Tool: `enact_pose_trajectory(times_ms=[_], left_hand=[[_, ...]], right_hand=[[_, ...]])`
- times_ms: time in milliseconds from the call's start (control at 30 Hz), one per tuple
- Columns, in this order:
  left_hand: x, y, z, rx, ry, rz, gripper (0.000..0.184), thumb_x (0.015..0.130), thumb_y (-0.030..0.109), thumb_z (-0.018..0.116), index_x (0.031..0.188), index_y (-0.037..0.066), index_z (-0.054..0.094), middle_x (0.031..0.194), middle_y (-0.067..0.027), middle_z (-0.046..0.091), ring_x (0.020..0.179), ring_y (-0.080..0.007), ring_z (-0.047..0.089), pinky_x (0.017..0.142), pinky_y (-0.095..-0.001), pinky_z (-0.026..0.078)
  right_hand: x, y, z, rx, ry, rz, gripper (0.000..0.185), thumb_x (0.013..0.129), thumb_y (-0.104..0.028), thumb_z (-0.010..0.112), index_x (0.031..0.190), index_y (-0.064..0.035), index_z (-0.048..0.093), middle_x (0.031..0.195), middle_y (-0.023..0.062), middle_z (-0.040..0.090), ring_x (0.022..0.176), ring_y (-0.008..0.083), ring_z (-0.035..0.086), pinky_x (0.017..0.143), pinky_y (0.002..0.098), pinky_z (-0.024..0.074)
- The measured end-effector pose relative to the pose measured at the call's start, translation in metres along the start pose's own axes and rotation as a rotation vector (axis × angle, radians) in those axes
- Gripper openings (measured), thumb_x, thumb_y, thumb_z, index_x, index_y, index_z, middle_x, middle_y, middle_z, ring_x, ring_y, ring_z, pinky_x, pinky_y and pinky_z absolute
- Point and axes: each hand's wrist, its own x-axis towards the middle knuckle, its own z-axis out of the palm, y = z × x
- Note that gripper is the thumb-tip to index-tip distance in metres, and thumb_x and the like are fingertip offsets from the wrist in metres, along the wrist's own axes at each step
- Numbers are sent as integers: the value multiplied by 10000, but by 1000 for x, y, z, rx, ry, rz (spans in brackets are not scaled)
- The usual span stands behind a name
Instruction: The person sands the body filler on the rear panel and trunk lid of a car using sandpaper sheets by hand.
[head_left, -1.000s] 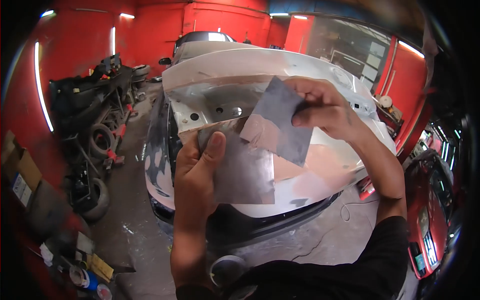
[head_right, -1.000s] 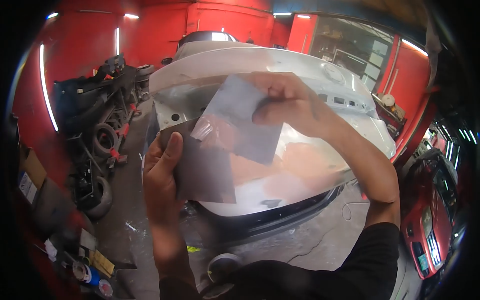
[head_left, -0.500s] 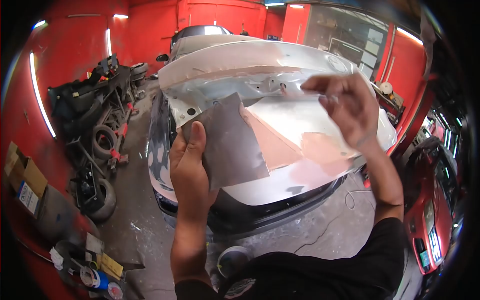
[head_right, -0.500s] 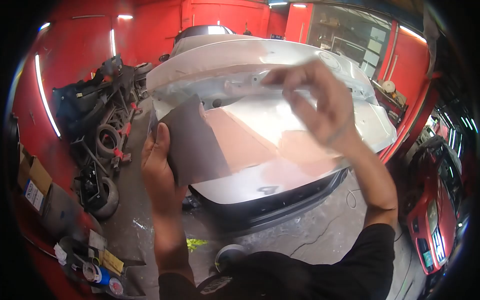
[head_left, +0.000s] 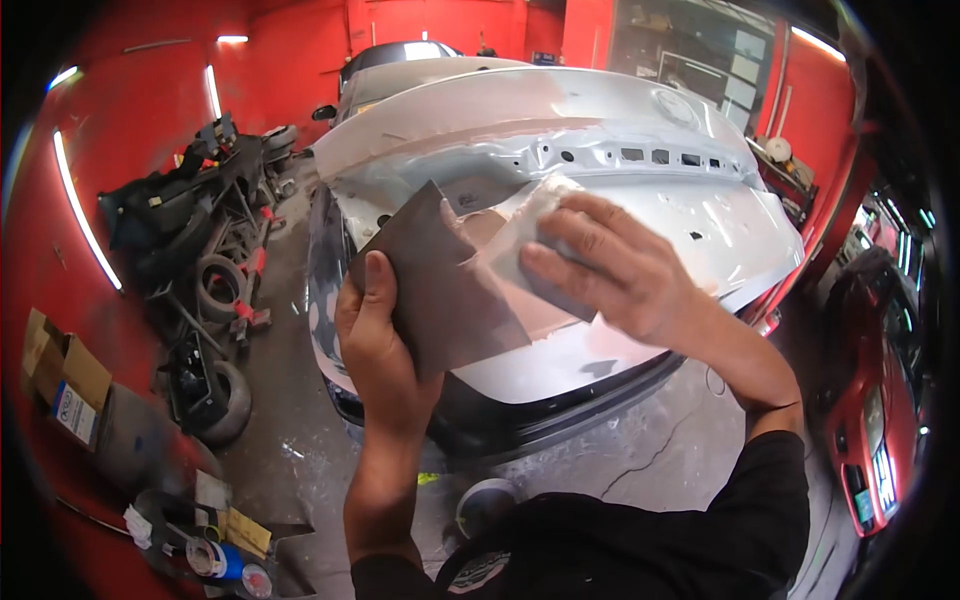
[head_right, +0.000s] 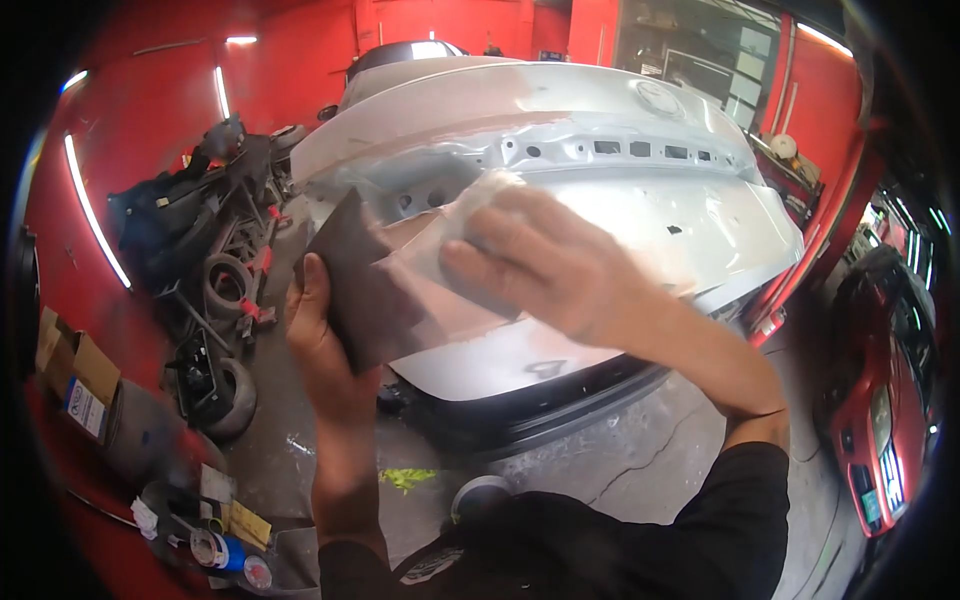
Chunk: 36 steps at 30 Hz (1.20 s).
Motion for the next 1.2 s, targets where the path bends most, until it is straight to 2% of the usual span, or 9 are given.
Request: enact_pose_trajectory(times_ms=[133, 233, 333, 367, 633, 767, 867, 900, 1200], left_hand=[[-1, -2, -3, 112, -52, 45, 354, 1105, 294, 571, 1236, -22, 662, 1112, -89, 731, 949, -156, 709, 864, -288, 568], [2, 0, -1, 95, -187, -130, 378, 1096, 289, 589, 1284, -31, 659, 1156, -96, 730, 953, -152, 708, 881, -284, 562], [4, 2, 6, 149, -297, -169, 415, 1098, 282, 586, 1354, -41, 635, 1197, -103, 723, 983, -134, 698, 906, -279, 550], [4, 2, 3, 164, -326, -191, 421, 1100, 284, 581, 1363, -42, 631, 1205, -103, 720, 986, -129, 695, 905, -275, 546], [-15, 1, -20, 251, -362, -313, 460, 1087, 326, 601, 1331, -61, 642, 1118, -100, 731, 926, -115, 685, 837, -233, 527], [-30, -12, -50, 329, -265, -284, 461, 1083, 332, 605, 1301, -73, 634, 1105, -116, 728, 960, -153, 695, 831, -276, 551], [-46, -22, -45, 193, -150, -202, 468, 1097, 338, 561, 1320, -70, 608, 1152, -137, 707, 983, -195, 702, 848, -328, 575], [-50, -31, -51, 181, -123, -174, 487, 1106, 353, 527, 1344, -67, 591, 1176, -145, 695, 985, -209, 703, 857, -341, 578], [-66, -36, -64, 68, 5, -198, 542, 1100, 455, 501, 1426, 24, 540, 1201, -89, 671, 1027, -222, 665, 860, -383, 550]], right_hand=[[-26, 24, -3, 134, 0, 386, 445, 904, 8, 642, 1348, 41, 625, 1260, 246, 672, 1156, 385, 686, 997, 403, 573], [-22, 20, -14, 1038, 459, 1038, 343, 1069, -127, 562, 1332, 94, 571, 1335, 163, 658, 1222, 283, 671, 1030, 429, 555], [-7, -1, 8, 1418, 834, 1035, 325, 1060, -113, 571, 1330, 67, 586, 1328, 159, 664, 1217, 277, 670, 1047, 434, 543], [-10, -8, 17, 1477, 812, 1060, 341, 1045, -95, 607, 1355, 45, 591, 1291, 118, 687, 1182, 191, 650, 1033, 339, 487], [-1, -51, 32, 1573, 401, 1074, 220, 1029, -103, 648, 1180, 43, 714, 1091, 68, 743, 1027, 140, 672, 900, 310, 514], [-22, -61, 39, 1579, 271, 1002, 299, 1013, -68, 602, 1273, 54, 681, 1152, 97, 734, 1010, 155, 682, 898, 323, 537], [-32, -58, 51, 1861, 642, 1026, 530, 921, 29, 512, 1444, 97, 557, 1334, 182, 667, 1082, 203, 676, 984, 328, 518], [-32, -53, 56, 1783, 710, 1111, 739, 844, 30, 460, 1573, 106, 363, 1336, 210, 640, 1049, 233, 685, 948, 367, 552], [-53, -5, 94, 1345, 684, 1527, 946, 885, -30, 497, 1670, 16, -29, 1135, 155, 638, 780, 166, 588, 768, 362, 564]])
